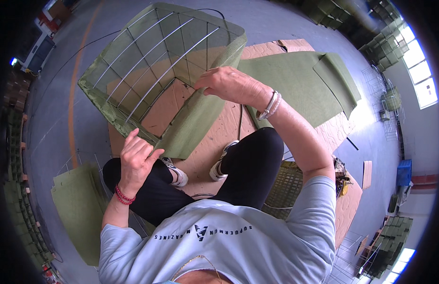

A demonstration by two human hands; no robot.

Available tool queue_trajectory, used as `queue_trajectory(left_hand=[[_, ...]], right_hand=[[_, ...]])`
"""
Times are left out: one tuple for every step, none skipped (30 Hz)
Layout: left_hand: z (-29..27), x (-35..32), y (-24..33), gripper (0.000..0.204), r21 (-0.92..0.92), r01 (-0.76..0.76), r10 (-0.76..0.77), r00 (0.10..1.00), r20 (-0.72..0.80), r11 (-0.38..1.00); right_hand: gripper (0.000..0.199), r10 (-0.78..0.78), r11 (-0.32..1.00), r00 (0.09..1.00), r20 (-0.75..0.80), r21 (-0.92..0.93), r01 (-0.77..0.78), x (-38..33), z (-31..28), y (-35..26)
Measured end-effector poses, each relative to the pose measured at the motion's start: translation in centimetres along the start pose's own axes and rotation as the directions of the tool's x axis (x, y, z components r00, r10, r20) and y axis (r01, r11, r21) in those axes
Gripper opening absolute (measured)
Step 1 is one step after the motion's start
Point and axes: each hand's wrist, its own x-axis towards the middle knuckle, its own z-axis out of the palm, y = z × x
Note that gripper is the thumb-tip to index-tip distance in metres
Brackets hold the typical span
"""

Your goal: Assembling a wire basket by gluing green fabric to the metal frame using a hot glue gun.

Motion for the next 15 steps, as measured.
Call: queue_trajectory(left_hand=[[-0.2, -0.2, -0.2, 0.027, -0.007, 0.013, -0.013, 1.0, 0.008, 1.0], [-0.5, -0.3, -0.4, 0.027, -0.009, 0.015, -0.015, 1.0, 0.008, 1.0], [-0.9, -0.3, -0.8, 0.027, 0.0, 0.022, -0.022, 1.0, 0.019, 1.0], [-1.2, -0.6, -1.2, 0.027, 0.01, 0.028, -0.028, 0.999, 0.029, 1.0], [-1.5, -1.0, -1.8, 0.027, 0.011, 0.029, -0.029, 0.999, 0.027, 1.0], [-1.9, -1.6, -2.6, 0.027, 0.005, 0.048, -0.048, 0.998, 0.032, 0.999], [-2.1, -2.1, -3.1, 0.028, -0.001, 0.068, -0.068, 0.997, 0.037, 0.998], [-2.3, -2.5, -3.3, 0.028, -0.007, 0.087, -0.087, 0.995, 0.04, 0.996], [-2.4, -2.8, -3.5, 0.028, -0.005, 0.09, -0.09, 0.995, 0.036, 0.996], [-2.4, -3.1, -3.8, 0.031, -0.008, 0.091, -0.09, 0.994, 0.064, 0.996], [-2.5, -3.3, -3.9, 0.034, -0.012, 0.091, -0.09, 0.992, 0.094, 0.996], [-2.5, -3.5, -3.8, 0.034, -0.009, 0.099, -0.098, 0.991, 0.093, 0.995], [-2.6, -3.5, -3.8, 0.034, -0.017, 0.098, -0.095, 0.99, 0.101, 0.995], [-2.7, -3.6, -3.6, 0.035, -0.025, 0.096, -0.092, 0.99, 0.109, 0.995], [-2.9, -3.6, -3.6, 0.035, -0.026, 0.092, -0.089, 0.99, 0.111, 0.995]], right_hand=[[0.023, 0.005, 1.0, 1.0, 0.02, 0.001, -0.005, 0.2, 0.1, -0.1], [0.024, 0.009, 1.0, 0.999, 0.041, 0.001, -0.009, 0.4, 0.3, -0.2], [0.024, 0.008, 1.0, 0.999, 0.042, 0.002, -0.008, 0.9, 0.3, -0.3], [0.025, -0.023, 1.0, 0.997, 0.076, 0.006, 0.023, 1.4, 0.3, -0.6], [0.026, -0.055, 0.998, 0.992, 0.111, 0.01, 0.054, 1.9, 0.3, -0.8], [0.026, -0.059, 0.998, 0.992, 0.111, 0.011, 0.058, 2.5, 0.7, -1.1], [0.027, -0.086, 0.996, 0.983, 0.16, 0.024, 0.084, 3.2, 1.1, -1.3], [0.027, -0.113, 0.993, 0.971, 0.209, 0.039, 0.107, 3.5, 1.4, -1.6], [0.027, -0.118, 0.993, 0.97, 0.211, 0.038, 0.112, 3.7, 1.4, -1.8], [0.027, -0.091, 0.995, 0.963, 0.253, 0.062, 0.077, 3.8, 1.3, -1.9], [0.027, -0.064, 0.996, 0.953, 0.295, 0.085, 0.04, 3.9, 1.2, -2.1], [0.027, -0.071, 0.995, 0.952, 0.299, 0.089, 0.046, 4.0, 1.2, -2.4], [0.025, -0.05, 0.995, 0.946, 0.321, 0.093, 0.021, 4.0, 1.1, -2.7], [0.023, -0.028, 0.995, 0.939, 0.343, 0.095, -0.005, 4.0, 1.1, -2.9], [0.023, -0.025, 0.995, 0.94, 0.341, 0.095, -0.008, 4.0, 1.2, -2.8]])
